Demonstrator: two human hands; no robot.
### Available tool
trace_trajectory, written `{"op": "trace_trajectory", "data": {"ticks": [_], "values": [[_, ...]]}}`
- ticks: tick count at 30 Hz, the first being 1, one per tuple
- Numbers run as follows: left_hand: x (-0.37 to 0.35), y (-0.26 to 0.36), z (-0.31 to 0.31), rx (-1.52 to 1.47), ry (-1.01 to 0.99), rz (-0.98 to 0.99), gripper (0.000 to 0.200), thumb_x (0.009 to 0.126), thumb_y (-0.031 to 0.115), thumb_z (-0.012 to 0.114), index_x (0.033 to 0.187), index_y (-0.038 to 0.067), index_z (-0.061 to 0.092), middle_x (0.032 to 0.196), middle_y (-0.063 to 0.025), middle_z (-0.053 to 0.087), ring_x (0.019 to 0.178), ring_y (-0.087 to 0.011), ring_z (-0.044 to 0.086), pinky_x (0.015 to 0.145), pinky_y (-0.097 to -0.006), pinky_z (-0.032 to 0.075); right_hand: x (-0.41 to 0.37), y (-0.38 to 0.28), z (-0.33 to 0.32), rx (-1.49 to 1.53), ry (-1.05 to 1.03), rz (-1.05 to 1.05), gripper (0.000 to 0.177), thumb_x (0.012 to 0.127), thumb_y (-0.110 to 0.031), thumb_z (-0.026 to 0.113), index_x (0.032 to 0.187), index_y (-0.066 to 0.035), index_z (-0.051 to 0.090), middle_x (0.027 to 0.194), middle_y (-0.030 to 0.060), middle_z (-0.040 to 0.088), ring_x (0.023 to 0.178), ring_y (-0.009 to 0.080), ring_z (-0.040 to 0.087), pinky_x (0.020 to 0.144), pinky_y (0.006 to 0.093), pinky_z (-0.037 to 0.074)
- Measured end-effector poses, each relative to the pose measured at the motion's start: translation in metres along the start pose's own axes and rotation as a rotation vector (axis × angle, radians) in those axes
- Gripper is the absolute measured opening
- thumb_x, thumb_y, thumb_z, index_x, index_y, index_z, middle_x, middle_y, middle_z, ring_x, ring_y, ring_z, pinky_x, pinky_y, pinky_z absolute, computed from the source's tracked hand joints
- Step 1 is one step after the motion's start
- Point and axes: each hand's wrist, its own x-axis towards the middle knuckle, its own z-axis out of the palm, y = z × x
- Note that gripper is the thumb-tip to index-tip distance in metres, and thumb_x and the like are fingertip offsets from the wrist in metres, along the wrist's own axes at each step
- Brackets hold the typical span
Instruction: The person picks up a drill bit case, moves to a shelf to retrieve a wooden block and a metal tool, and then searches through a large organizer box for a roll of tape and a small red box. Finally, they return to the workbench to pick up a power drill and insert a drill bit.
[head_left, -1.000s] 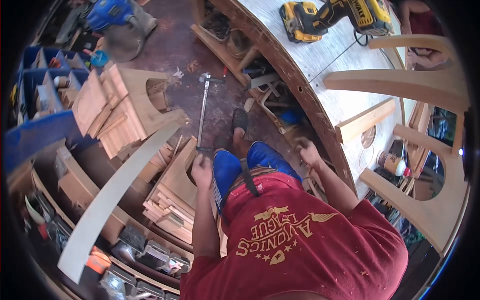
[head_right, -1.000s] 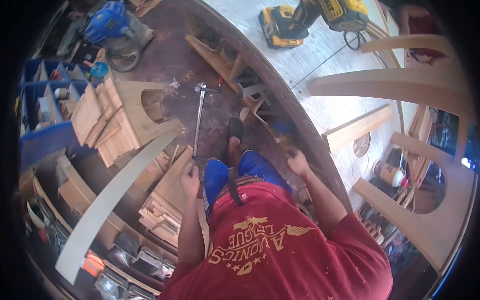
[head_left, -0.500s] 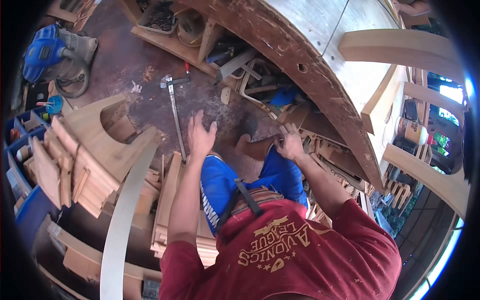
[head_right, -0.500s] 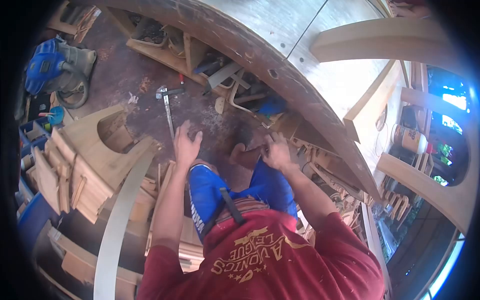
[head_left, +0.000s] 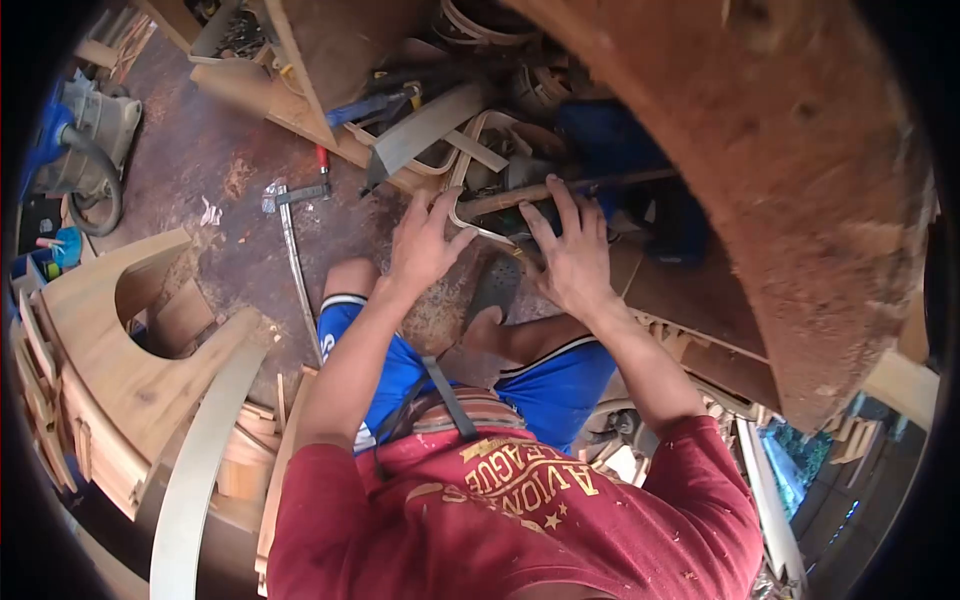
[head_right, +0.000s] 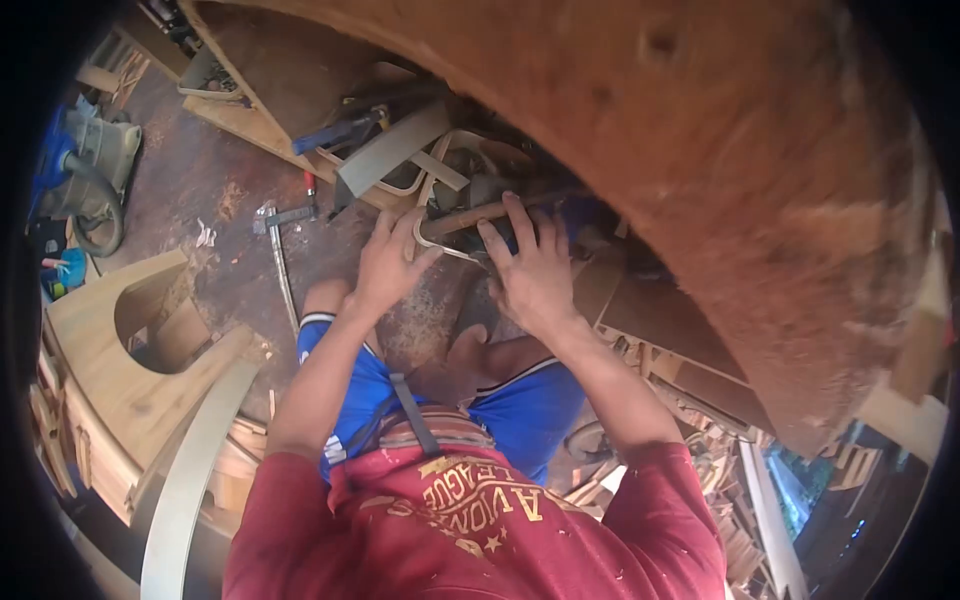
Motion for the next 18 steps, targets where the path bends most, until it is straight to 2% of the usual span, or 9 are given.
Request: {"op": "trace_trajectory", "data": {"ticks": [2, 3, 5, 8, 9, 13, 15, 18], "values": [[0.0, -0.012, -0.001, 0.049, -0.012, 0.072, 0.054, 0.086, 0.025, 0.078, 0.135, 0.009, 0.062, 0.122, -0.0187, 0.06, 0.115, -0.0401, 0.056, 0.101, -0.0487, 0.047, -0.003, -0.003, 0.004, 0.02, 0.028, 0.047, 0.065, 0.068, -0.02, 0.083, 0.131, -0.016, 0.066, 0.157, 0.0176, 0.036, 0.13, 0.0419, 0.043, 0.108, 0.0588, 0.038], [0.003, -0.013, -0.002, 0.102, 0.012, 0.168, 0.053, 0.085, 0.025, 0.078, 0.133, 0.008, 0.063, 0.121, -0.018, 0.06, 0.113, -0.0392, 0.056, 0.099, -0.0485, 0.047, -0.003, 0.0, 0.007, 0.056, 0.092, 0.056, 0.055, 0.069, -0.02, 0.083, 0.122, -0.015, 0.07, 0.155, 0.0165, 0.04, 0.126, 0.0407, 0.047, 0.105, 0.055, 0.041], [0.012, -0.008, -0.003, 0.188, 0.074, 0.369, 0.051, 0.084, 0.026, 0.079, 0.129, 0.005, 0.066, 0.118, -0.0166, 0.061, 0.11, -0.0376, 0.057, 0.096, -0.0482, 0.047, -0.003, 0.004, 0.01, 0.07, 0.155, 0.041, 0.048, 0.07, -0.02, 0.083, 0.116, -0.015, 0.072, 0.153, 0.0165, 0.042, 0.123, 0.0405, 0.049, 0.103, 0.0524, 0.043], [0.026, -0.001, 0.002, 0.219, 0.045, 0.519, 0.05, 0.083, 0.026, 0.078, 0.124, 0.0, 0.066, 0.121, -0.0159, 0.062, 0.111, -0.0375, 0.056, 0.096, -0.0474, 0.047, -0.008, 0.009, 0.009, 0.194, 0.252, 0.034, 0.036, 0.073, -0.02, 0.081, 0.108, -0.012, 0.073, 0.146, 0.0147, 0.051, 0.12, 0.0386, 0.054, 0.099, 0.0483, 0.048], [0.028, -0.001, 0.007, 0.215, 0.047, 0.529, 0.047, 0.082, 0.024, 0.077, 0.12, -0.003, 0.068, 0.116, -0.0173, 0.067, 0.111, -0.0381, 0.055, 0.097, -0.047, 0.047, -0.008, 0.015, 0.009, 0.26, 0.276, 0.029, 0.034, 0.074, -0.02, 0.081, 0.106, -0.012, 0.073, 0.145, 0.0139, 0.052, 0.12, 0.0382, 0.054, 0.099, 0.048, 0.048], [0.032, 0.008, 0.01, 0.229, 0.004, 0.458, 0.043, 0.081, 0.019, 0.077, 0.117, -0.002, 0.069, 0.096, -0.0163, 0.07, 0.103, -0.0351, 0.056, 0.094, -0.0447, 0.045, -0.016, 0.036, 0.004, 0.396, 0.471, 0.057, 0.023, 0.078, -0.013, 0.077, 0.099, -0.006, 0.072, 0.139, 0.0125, 0.061, 0.116, 0.0362, 0.059, 0.097, 0.0444, 0.051], [0.031, 0.012, 0.013, 0.234, 0.019, 0.462, 0.042, 0.082, 0.019, 0.076, 0.118, -0.002, 0.069, 0.097, -0.0167, 0.07, 0.103, -0.0354, 0.055, 0.094, -0.0447, 0.045, -0.016, 0.039, 0.013, 0.472, 0.579, 0.05, 0.019, 0.08, -0.008, 0.074, 0.097, -0.002, 0.072, 0.134, 0.0145, 0.066, 0.107, 0.0347, 0.064, 0.095, 0.0416, 0.052], [0.021, 0.003, 0.021, 0.2, 0.089, 0.448, 0.039, 0.084, 0.015, 0.074, 0.119, -0.002, 0.068, 0.1, -0.0173, 0.069, 0.105, -0.0363, 0.055, 0.096, -0.0457, 0.044, -0.022, 0.027, 0.019, 0.511, 0.587, 0.077, 0.019, 0.08, -0.007, 0.074, 0.098, -0.002, 0.073, 0.134, 0.0162, 0.065, 0.106, 0.0341, 0.065, 0.095, 0.041, 0.053]]}}
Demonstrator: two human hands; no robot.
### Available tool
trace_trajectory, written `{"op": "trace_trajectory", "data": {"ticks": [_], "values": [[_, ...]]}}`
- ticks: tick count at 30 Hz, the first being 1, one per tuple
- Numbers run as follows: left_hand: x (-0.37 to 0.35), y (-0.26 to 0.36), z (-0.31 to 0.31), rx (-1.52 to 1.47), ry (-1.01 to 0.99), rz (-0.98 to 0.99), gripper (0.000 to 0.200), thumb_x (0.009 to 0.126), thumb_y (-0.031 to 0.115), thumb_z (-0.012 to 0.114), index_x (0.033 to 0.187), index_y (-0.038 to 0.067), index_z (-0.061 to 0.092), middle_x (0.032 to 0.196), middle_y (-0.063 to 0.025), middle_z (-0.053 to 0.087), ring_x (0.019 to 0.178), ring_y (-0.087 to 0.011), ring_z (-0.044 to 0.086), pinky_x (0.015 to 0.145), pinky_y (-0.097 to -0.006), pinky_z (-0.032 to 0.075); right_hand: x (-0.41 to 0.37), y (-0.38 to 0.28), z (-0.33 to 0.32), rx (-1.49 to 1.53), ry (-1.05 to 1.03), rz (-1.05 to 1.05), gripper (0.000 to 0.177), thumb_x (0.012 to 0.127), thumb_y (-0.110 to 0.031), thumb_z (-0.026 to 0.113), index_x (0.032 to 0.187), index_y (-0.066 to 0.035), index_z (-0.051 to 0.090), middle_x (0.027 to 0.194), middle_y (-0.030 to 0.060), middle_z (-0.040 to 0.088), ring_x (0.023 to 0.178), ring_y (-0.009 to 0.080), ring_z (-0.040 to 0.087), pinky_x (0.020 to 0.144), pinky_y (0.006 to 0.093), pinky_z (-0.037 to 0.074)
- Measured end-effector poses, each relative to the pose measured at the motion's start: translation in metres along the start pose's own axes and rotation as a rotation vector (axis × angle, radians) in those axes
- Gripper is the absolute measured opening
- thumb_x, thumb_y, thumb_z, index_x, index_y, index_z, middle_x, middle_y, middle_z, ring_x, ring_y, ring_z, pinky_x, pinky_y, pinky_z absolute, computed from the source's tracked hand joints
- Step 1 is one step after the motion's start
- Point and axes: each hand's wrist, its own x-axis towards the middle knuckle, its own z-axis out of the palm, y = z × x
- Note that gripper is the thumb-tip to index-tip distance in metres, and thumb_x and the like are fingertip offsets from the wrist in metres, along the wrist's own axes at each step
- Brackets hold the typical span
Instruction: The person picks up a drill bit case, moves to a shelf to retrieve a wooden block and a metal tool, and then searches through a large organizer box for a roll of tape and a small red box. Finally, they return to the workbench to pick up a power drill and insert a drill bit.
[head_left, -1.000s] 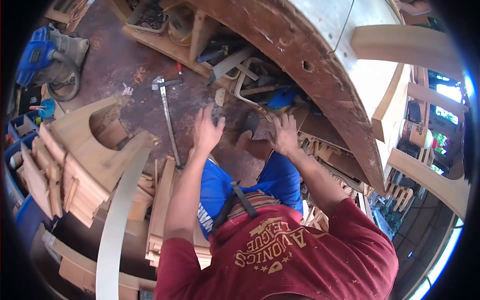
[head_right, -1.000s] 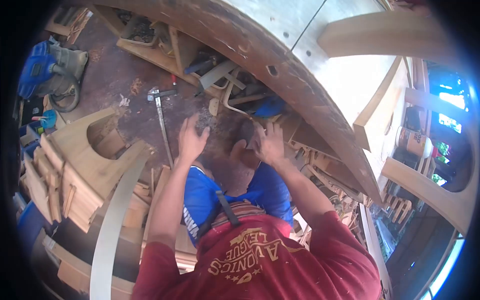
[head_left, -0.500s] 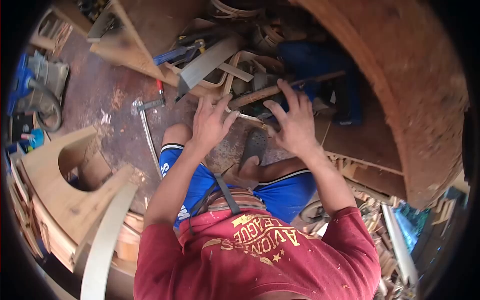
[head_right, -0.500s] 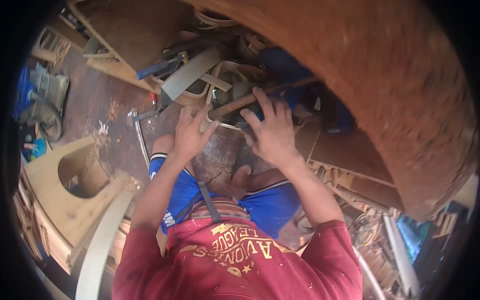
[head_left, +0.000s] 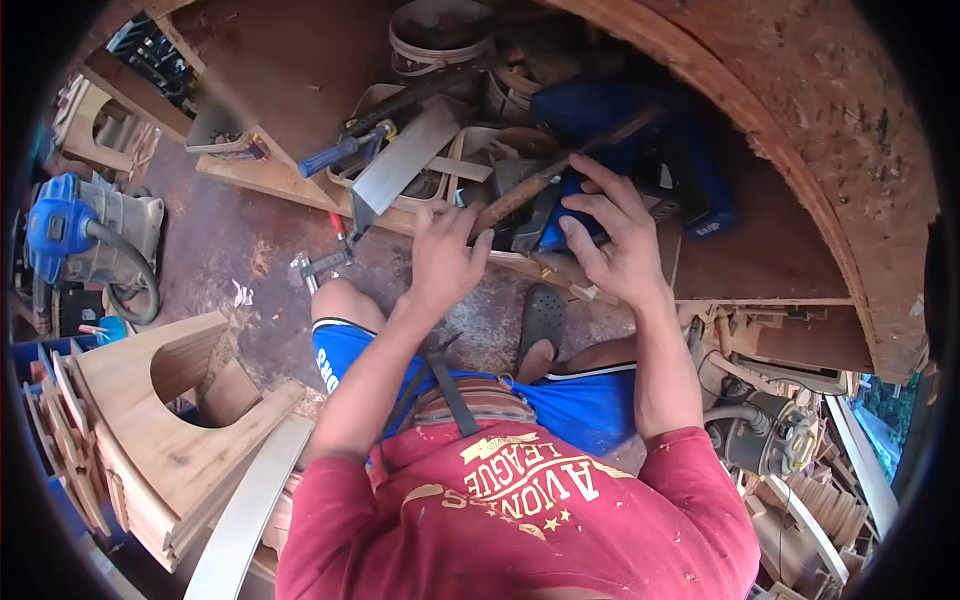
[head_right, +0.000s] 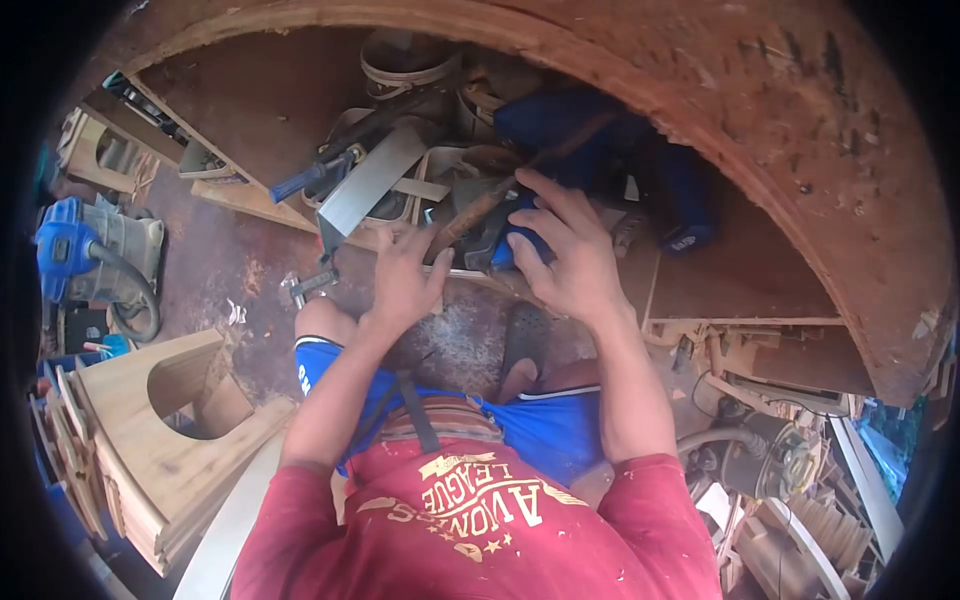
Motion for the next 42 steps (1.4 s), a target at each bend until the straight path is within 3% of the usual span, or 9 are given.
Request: {"op": "trace_trajectory", "data": {"ticks": [4, 16, 22, 27, 30, 34, 37, 40, 42], "values": [[-0.008, 0.002, 0.009, -0.063, 0.09, -0.05, 0.037, 0.086, 0.011, 0.072, 0.12, -0.003, 0.068, 0.103, -0.0169, 0.069, 0.109, -0.037, 0.054, 0.099, -0.0462, 0.043, -0.005, 0.011, 0.008, 0.019, 0.06, 0.109, 0.021, 0.081, -0.009, 0.076, 0.1, -0.003, 0.073, 0.128, 0.0167, 0.066, 0.105, 0.0337, 0.065, 0.094, 0.042, 0.052], [-0.011, 0.0, 0.016, -0.097, 0.177, -0.061, 0.039, 0.086, 0.012, 0.073, 0.122, -0.003, 0.068, 0.108, -0.0153, 0.069, 0.111, -0.0354, 0.054, 0.098, -0.0446, 0.044, 0.007, 0.018, 0.021, -0.069, 0.039, 0.041, 0.016, 0.081, -0.006, 0.074, 0.097, -0.006, 0.074, 0.104, 0.0094, 0.074, 0.094, 0.0301, 0.064, 0.089, 0.0409, 0.045], [0.014, -0.013, -0.017, -0.166, 0.029, -0.028, 0.029, 0.095, 0.016, 0.064, 0.117, -0.002, 0.07, 0.101, -0.0158, 0.072, 0.1, -0.0349, 0.06, 0.091, -0.0441, 0.048, 0.007, 0.026, 0.026, -0.078, 0.06, 0.004, 0.01, 0.083, -0.005, 0.073, 0.093, -0.005, 0.074, 0.101, 0.0103, 0.075, 0.092, 0.0286, 0.066, 0.088, 0.0377, 0.047], [0.047, -0.033, -0.014, -0.176, -0.027, 0.035, 0.047, 0.083, 0.0, 0.058, 0.129, 0.0, 0.064, 0.111, -0.0194, 0.071, 0.105, -0.0401, 0.063, 0.092, -0.0486, 0.053, 0.004, 0.026, 0.025, -0.08, 0.035, 0.002, 0.008, 0.086, -0.006, 0.072, 0.093, -0.003, 0.074, 0.102, 0.0121, 0.075, 0.093, 0.0286, 0.067, 0.089, 0.0381, 0.048], [0.054, -0.038, 0.0, -0.147, 0.132, 0.178, 0.052, 0.081, -0.001, 0.059, 0.132, -0.001, 0.062, 0.118, -0.0194, 0.07, 0.111, -0.0406, 0.062, 0.096, -0.0483, 0.052, 0.004, 0.027, 0.028, -0.073, 0.036, -0.004, 0.008, 0.087, -0.008, 0.072, 0.093, -0.003, 0.074, 0.103, 0.0125, 0.075, 0.094, 0.0287, 0.067, 0.089, 0.0381, 0.049], [0.07, -0.047, 0.012, -0.025, -0.089, 0.151, 0.051, 0.082, 0.0, 0.058, 0.132, 0.001, 0.062, 0.115, -0.0229, 0.069, 0.118, -0.0405, 0.06, 0.094, -0.0473, 0.054, 0.001, 0.026, 0.028, -0.074, 0.031, 0.004, 0.009, 0.089, -0.009, 0.073, 0.094, -0.003, 0.074, 0.104, 0.0123, 0.075, 0.096, 0.0284, 0.067, 0.09, 0.0385, 0.049], [0.078, -0.04, 0.021, 0.238, -0.215, 0.142, 0.048, 0.08, 0.004, 0.065, 0.128, 0.002, 0.065, 0.12, -0.0164, 0.07, 0.119, -0.0351, 0.062, 0.095, -0.0449, 0.055, 0.002, 0.026, 0.028, -0.092, 0.033, 0.005, 0.009, 0.088, -0.009, 0.073, 0.095, -0.003, 0.074, 0.103, 0.0119, 0.075, 0.096, 0.0284, 0.066, 0.089, 0.0389, 0.049], [0.087, -0.048, 0.022, 0.284, -0.249, 0.172, 0.041, 0.083, 0.01, 0.066, 0.124, 0.004, 0.068, 0.117, -0.0164, 0.071, 0.115, -0.0349, 0.064, 0.093, -0.0453, 0.056, -0.001, 0.023, 0.027, -0.088, 0.029, 0.048, 0.01, 0.087, -0.009, 0.073, 0.095, -0.004, 0.074, 0.1, 0.0115, 0.073, 0.096, 0.0292, 0.065, 0.09, 0.0391, 0.049], [0.085, -0.048, 0.023, 0.255, -0.103, 0.242, 0.035, 0.085, 0.011, 0.066, 0.118, 0.005, 0.07, 0.112, -0.0151, 0.072, 0.114, -0.0343, 0.065, 0.093, -0.0452, 0.056, -0.002, 0.022, 0.023, -0.085, 0.022, 0.06, 0.01, 0.087, -0.009, 0.073, 0.095, -0.003, 0.074, 0.098, 0.012, 0.073, 0.097, 0.0293, 0.065, 0.09, 0.0384, 0.049]]}}
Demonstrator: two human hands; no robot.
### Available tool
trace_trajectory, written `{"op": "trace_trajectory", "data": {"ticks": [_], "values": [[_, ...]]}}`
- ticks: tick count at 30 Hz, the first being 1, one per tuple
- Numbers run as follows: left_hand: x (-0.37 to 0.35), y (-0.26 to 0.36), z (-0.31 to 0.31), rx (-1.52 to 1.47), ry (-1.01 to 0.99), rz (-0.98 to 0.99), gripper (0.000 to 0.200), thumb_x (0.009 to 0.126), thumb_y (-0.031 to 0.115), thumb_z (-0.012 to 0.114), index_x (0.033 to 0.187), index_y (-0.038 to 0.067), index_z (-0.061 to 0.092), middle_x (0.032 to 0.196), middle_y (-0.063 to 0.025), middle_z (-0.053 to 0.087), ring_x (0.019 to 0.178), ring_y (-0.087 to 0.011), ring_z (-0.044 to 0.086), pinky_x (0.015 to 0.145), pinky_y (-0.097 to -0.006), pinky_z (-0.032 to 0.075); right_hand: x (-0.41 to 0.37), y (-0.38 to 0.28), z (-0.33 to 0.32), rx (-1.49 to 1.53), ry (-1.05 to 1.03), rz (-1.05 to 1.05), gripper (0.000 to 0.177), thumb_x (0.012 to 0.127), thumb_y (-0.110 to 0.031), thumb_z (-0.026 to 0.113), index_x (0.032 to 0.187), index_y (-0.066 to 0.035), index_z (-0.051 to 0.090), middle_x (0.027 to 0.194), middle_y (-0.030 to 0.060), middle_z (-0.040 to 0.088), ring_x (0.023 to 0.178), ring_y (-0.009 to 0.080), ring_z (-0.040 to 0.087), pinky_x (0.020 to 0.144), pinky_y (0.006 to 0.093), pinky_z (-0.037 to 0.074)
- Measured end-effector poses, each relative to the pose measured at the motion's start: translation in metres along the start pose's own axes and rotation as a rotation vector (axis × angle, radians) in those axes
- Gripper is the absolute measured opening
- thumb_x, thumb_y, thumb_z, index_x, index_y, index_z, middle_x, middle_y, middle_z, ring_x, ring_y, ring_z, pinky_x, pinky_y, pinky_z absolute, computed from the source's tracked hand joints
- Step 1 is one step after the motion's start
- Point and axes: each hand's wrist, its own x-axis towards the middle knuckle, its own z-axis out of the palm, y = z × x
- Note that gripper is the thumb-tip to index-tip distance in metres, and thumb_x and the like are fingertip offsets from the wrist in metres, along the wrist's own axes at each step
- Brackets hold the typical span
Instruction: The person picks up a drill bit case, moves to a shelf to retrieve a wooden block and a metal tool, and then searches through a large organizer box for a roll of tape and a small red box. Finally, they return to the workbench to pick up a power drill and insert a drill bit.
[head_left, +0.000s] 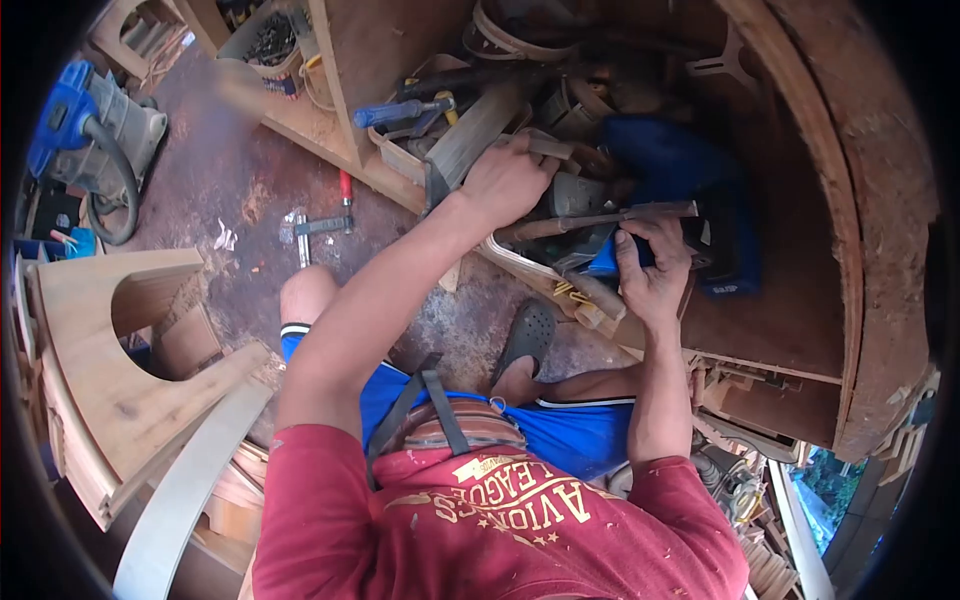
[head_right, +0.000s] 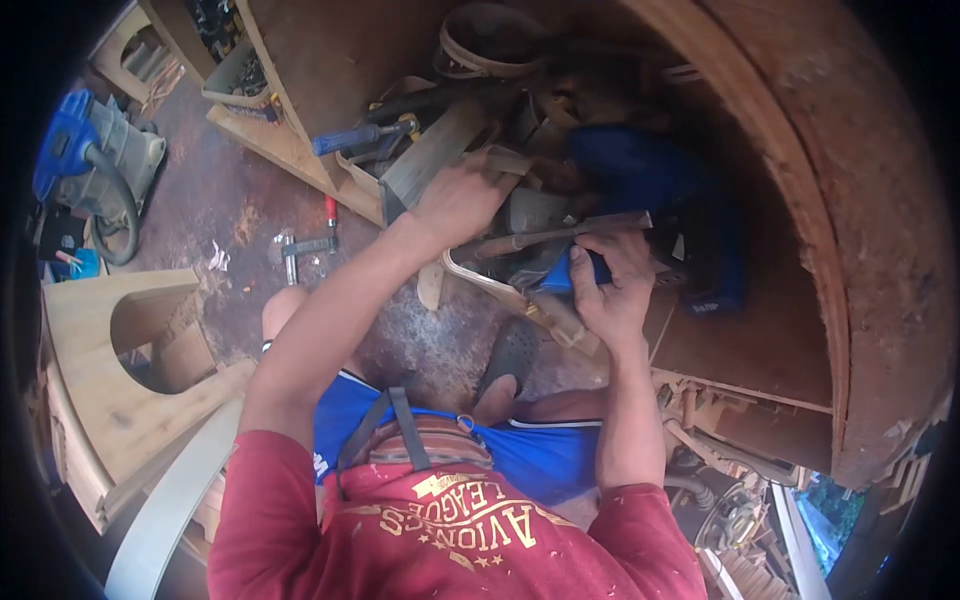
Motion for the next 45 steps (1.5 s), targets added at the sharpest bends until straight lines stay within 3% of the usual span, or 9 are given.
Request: {"op": "trace_trajectory", "data": {"ticks": [7, 11, 18, 25, 28, 34, 36, 39, 45], "values": [[-0.008, -0.001, 0.008, -0.264, 0.166, -0.132, 0.021, 0.084, 0.012, 0.065, 0.101, 0.007, 0.075, 0.097, -0.0111, 0.074, 0.109, -0.034, 0.067, 0.091, -0.0441, 0.057, 0.004, 0.002, -0.001, -0.014, 0.016, -0.029, 0.009, 0.087, -0.007, 0.073, 0.094, -0.002, 0.074, 0.094, 0.013, 0.071, 0.096, 0.0301, 0.065, 0.087, 0.0381, 0.05], [-0.005, 0.003, 0.013, -0.005, 0.204, -0.06, 0.018, 0.082, 0.012, 0.065, 0.097, 0.007, 0.075, 0.093, -0.0099, 0.072, 0.096, -0.0308, 0.068, 0.081, -0.0415, 0.059, 0.004, 0.001, 0.002, -0.004, 0.029, -0.013, 0.009, 0.084, -0.008, 0.073, 0.091, -0.004, 0.073, 0.091, 0.0122, 0.069, 0.093, 0.0318, 0.064, 0.087, 0.0404, 0.049], [-0.004, 0.009, 0.003, 0.013, -0.072, -0.239, 0.023, 0.084, 0.014, 0.061, 0.096, 0.005, 0.078, 0.098, -0.011, 0.075, 0.105, -0.032, 0.068, 0.087, -0.0445, 0.056, 0.005, -0.001, 0.003, -0.018, 0.053, -0.03, 0.009, 0.083, -0.008, 0.072, 0.091, -0.005, 0.073, 0.09, 0.0125, 0.069, 0.093, 0.0327, 0.063, 0.087, 0.0426, 0.048], [-0.005, 0.005, 0.004, -0.051, 0.001, -0.248, 0.016, 0.08, 0.013, 0.064, 0.087, 0.002, 0.074, 0.096, -0.0174, 0.074, 0.099, -0.0362, 0.07, 0.086, -0.0519, 0.054, 0.006, -0.002, 0.003, -0.007, 0.036, -0.02, 0.009, 0.083, -0.008, 0.072, 0.091, -0.004, 0.073, 0.089, 0.0125, 0.069, 0.091, 0.0322, 0.063, 0.088, 0.0419, 0.047], [-0.012, 0.011, -0.018, -0.248, 0.014, -0.379, 0.018, 0.088, 0.013, 0.06, 0.09, 0.002, 0.074, 0.097, -0.0191, 0.073, 0.096, -0.0387, 0.069, 0.086, -0.0504, 0.054, 0.005, -0.002, 0.005, 0.013, 0.05, -0.023, 0.008, 0.083, -0.007, 0.072, 0.091, -0.004, 0.073, 0.089, 0.0125, 0.069, 0.091, 0.0321, 0.064, 0.088, 0.0415, 0.047], [-0.069, 0.031, -0.054, -0.565, 0.521, -0.618, 0.02, 0.097, 0.016, 0.065, 0.102, -0.002, 0.074, 0.095, -0.0191, 0.074, 0.085, -0.0325, 0.072, 0.078, -0.0417, 0.054, 0.006, 0.0, 0.004, -0.01, 0.053, -0.053, 0.007, 0.084, -0.006, 0.07, 0.09, -0.003, 0.073, 0.09, 0.0125, 0.07, 0.091, 0.0324, 0.064, 0.088, 0.0402, 0.048], [-0.084, 0.038, -0.06, -0.662, 0.462, -0.8, 0.022, 0.098, 0.018, 0.067, 0.103, -0.002, 0.074, 0.087, -0.0147, 0.074, 0.077, -0.019, 0.068, 0.072, -0.0343, 0.052, 0.007, 0.001, 0.004, -0.008, 0.066, -0.045, 0.007, 0.083, -0.006, 0.071, 0.089, -0.004, 0.073, 0.091, 0.0123, 0.071, 0.09, 0.032, 0.065, 0.088, 0.0404, 0.048], [-0.092, 0.049, -0.061, -0.75, 0.442, -0.877, 0.017, 0.094, 0.013, 0.07, 0.099, -0.002, 0.073, 0.072, -0.0133, 0.062, 0.059, -0.0217, 0.053, 0.06, -0.0372, 0.045, 0.005, 0.003, 0.005, -0.016, 0.058, -0.026, 0.007, 0.082, -0.006, 0.072, 0.089, -0.004, 0.073, 0.092, 0.0118, 0.072, 0.091, 0.0317, 0.065, 0.088, 0.0402, 0.048], [-0.094, 0.055, -0.047, -0.661, 0.454, -0.826, 0.019, 0.093, 0.014, 0.07, 0.102, -0.002, 0.072, 0.072, -0.0132, 0.06, 0.062, -0.0251, 0.058, 0.063, -0.04, 0.048, 0.006, 0.002, 0.005, -0.015, 0.059, -0.019, 0.007, 0.082, -0.007, 0.072, 0.089, -0.004, 0.073, 0.093, 0.0117, 0.072, 0.093, 0.0323, 0.064, 0.09, 0.0406, 0.047]]}}
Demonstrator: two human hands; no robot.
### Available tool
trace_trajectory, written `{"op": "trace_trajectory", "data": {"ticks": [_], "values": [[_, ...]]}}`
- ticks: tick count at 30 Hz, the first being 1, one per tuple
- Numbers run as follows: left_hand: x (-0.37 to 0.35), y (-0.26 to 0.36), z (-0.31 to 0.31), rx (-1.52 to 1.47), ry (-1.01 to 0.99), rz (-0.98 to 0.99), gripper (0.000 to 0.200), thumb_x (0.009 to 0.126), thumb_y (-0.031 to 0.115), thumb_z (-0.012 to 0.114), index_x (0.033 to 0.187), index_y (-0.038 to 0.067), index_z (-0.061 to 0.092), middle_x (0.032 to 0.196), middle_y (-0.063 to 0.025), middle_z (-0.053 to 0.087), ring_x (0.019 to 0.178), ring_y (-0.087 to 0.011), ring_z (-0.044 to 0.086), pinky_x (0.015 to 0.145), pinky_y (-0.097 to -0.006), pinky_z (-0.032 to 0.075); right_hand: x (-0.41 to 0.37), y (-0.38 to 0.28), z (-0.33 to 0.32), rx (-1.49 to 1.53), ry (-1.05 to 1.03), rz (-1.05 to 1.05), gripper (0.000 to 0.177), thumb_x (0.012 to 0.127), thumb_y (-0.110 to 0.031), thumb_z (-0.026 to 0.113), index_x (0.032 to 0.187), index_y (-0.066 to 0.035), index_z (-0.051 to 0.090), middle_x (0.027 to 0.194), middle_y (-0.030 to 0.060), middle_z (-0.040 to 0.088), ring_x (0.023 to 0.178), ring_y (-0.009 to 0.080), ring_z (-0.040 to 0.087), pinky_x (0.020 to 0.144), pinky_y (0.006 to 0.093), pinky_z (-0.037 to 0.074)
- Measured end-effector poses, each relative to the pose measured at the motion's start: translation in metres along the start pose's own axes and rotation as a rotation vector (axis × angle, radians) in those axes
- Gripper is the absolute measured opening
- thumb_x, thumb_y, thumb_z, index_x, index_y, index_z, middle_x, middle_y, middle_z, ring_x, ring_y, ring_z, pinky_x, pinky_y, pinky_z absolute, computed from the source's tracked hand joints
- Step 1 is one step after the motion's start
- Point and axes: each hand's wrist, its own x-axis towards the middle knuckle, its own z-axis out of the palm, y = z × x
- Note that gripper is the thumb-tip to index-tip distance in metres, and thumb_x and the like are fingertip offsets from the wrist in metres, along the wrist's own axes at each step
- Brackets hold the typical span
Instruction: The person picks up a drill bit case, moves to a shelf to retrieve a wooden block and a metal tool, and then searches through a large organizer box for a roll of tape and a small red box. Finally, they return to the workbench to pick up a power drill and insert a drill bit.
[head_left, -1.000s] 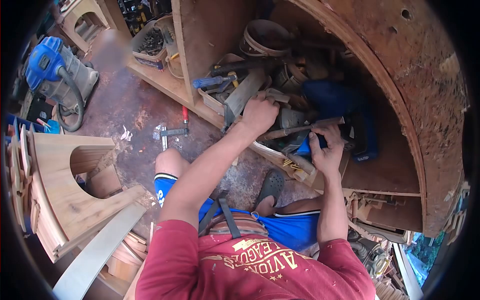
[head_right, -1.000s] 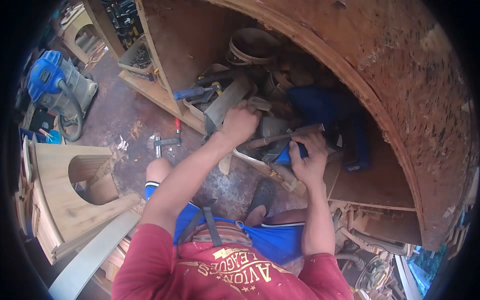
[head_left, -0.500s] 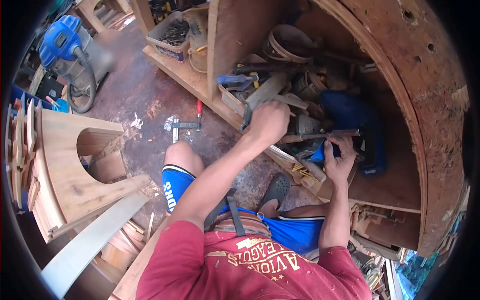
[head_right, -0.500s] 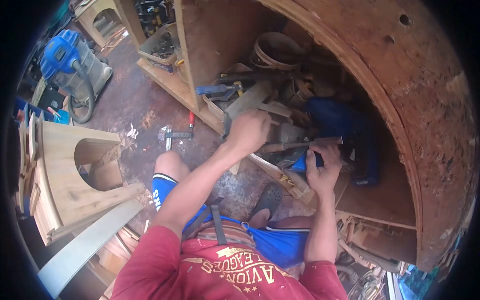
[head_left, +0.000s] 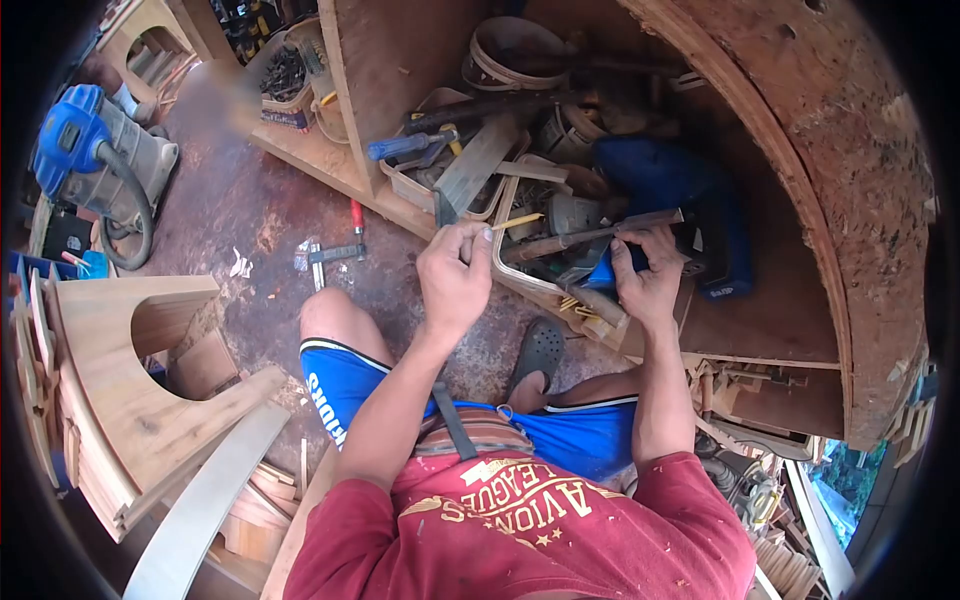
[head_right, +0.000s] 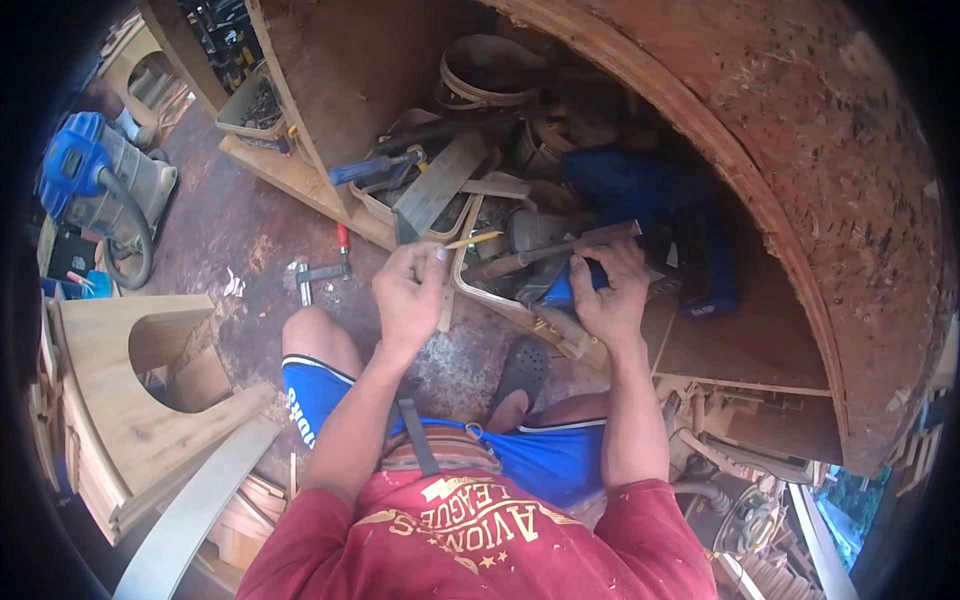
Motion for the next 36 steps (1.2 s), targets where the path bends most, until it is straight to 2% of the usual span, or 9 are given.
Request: {"op": "trace_trajectory", "data": {"ticks": [3, 7, 14, 17, 20, 25, 30, 33, 36], "values": [[-0.001, -0.005, 0.007, 0.175, -0.136, 0.23, 0.028, 0.092, 0.013, 0.07, 0.116, 0.0, 0.068, 0.078, -0.0146, 0.061, 0.07, -0.0289, 0.065, 0.068, -0.0432, 0.052, -0.002, 0.002, 0.002, 0.015, 0.0, 0.006, 0.007, 0.082, -0.007, 0.073, 0.088, -0.004, 0.073, 0.093, 0.0121, 0.071, 0.094, 0.033, 0.064, 0.09, 0.0415, 0.046], [-0.01, 0.005, 0.002, 0.065, -0.275, 0.074, 0.053, 0.09, 0.013, 0.071, 0.139, 0.002, 0.055, 0.088, -0.015, 0.064, 0.08, -0.0309, 0.07, 0.075, -0.0433, 0.055, -0.001, 0.003, -0.002, -0.019, -0.01, -0.012, 0.007, 0.083, -0.006, 0.072, 0.089, -0.003, 0.072, 0.092, 0.0132, 0.071, 0.094, 0.0333, 0.065, 0.089, 0.0406, 0.048], [-0.001, -0.027, -0.068, -0.042, -0.012, 0.239, 0.032, 0.093, 0.003, 0.068, 0.126, 0.0, 0.066, 0.096, -0.0077, 0.069, 0.08, -0.0135, 0.065, 0.071, -0.0264, 0.054, 0.001, -0.001, -0.002, 0.029, 0.002, -0.004, 0.008, 0.08, -0.005, 0.071, 0.088, -0.005, 0.072, 0.092, 0.0127, 0.07, 0.094, 0.0337, 0.065, 0.093, 0.0431, 0.046], [0.052, -0.042, -0.114, -0.297, 0.239, -0.196, 0.035, 0.101, 0.015, 0.062, 0.133, 0.0, 0.061, 0.097, -0.0076, 0.068, 0.082, -0.0121, 0.065, 0.072, -0.0257, 0.054, 0.0, -0.001, -0.003, 0.006, -0.026, 0.028, 0.008, 0.08, -0.005, 0.071, 0.088, -0.004, 0.072, 0.093, 0.0127, 0.071, 0.094, 0.0332, 0.065, 0.094, 0.0432, 0.047], [0.125, -0.078, -0.15, -0.565, 0.385, -0.389, 0.053, 0.101, 0.029, 0.064, 0.14, -0.005, 0.054, 0.125, -0.0135, 0.064, 0.104, -0.0192, 0.065, 0.082, -0.0307, 0.056, -0.001, -0.003, -0.005, 0.005, -0.024, 0.016, 0.009, 0.081, -0.006, 0.07, 0.09, -0.003, 0.071, 0.094, 0.0143, 0.071, 0.096, 0.0346, 0.065, 0.096, 0.044, 0.047], [0.244, -0.153, -0.171, -0.341, 0.38, -0.425, 0.041, 0.098, 0.041, 0.065, 0.111, 0.002, 0.064, 0.081, 0.0004, 0.053, 0.064, -0.013, 0.051, 0.057, -0.0323, 0.048, 0.0, -0.004, -0.001, -0.048, -0.093, 0.013, 0.017, 0.084, -0.011, 0.069, 0.099, -0.002, 0.07, 0.104, 0.0191, 0.069, 0.106, 0.0403, 0.062, 0.101, 0.0462, 0.045], [0.34, -0.19, -0.167, -0.079, 0.53, -0.266, 0.059, 0.092, 0.038, 0.071, 0.125, -0.01, 0.062, 0.111, -0.0211, 0.071, 0.091, -0.0267, 0.073, 0.062, -0.0371, 0.059, 0.0, -0.007, -0.001, -0.108, -0.135, 0.04, 0.025, 0.085, -0.011, 0.065, 0.108, -0.002, 0.069, 0.113, 0.0202, 0.068, 0.111, 0.0406, 0.061, 0.102, 0.0465, 0.044], [0.329, -0.142, -0.177, -0.177, 0.323, -0.483, 0.057, 0.094, 0.033, 0.068, 0.132, -0.008, 0.058, 0.118, -0.0214, 0.068, 0.097, -0.031, 0.073, 0.064, -0.0404, 0.063, 0.001, -0.011, -0.001, -0.138, -0.161, 0.071, 0.029, 0.084, -0.012, 0.063, 0.11, -0.002, 0.07, 0.114, 0.0197, 0.069, 0.113, 0.0399, 0.06, 0.103, 0.0463, 0.043], [0.338, -0.177, -0.172, -0.339, 0.353, -0.396, 0.048, 0.096, 0.024, 0.062, 0.132, -0.008, 0.056, 0.12, -0.0203, 0.067, 0.097, -0.0319, 0.074, 0.067, -0.0425, 0.067, 0.003, -0.012, -0.001, -0.169, -0.179, 0.073, 0.029, 0.085, -0.014, 0.063, 0.111, -0.001, 0.069, 0.115, 0.0192, 0.068, 0.113, 0.0387, 0.06, 0.104, 0.0456, 0.043]]}}
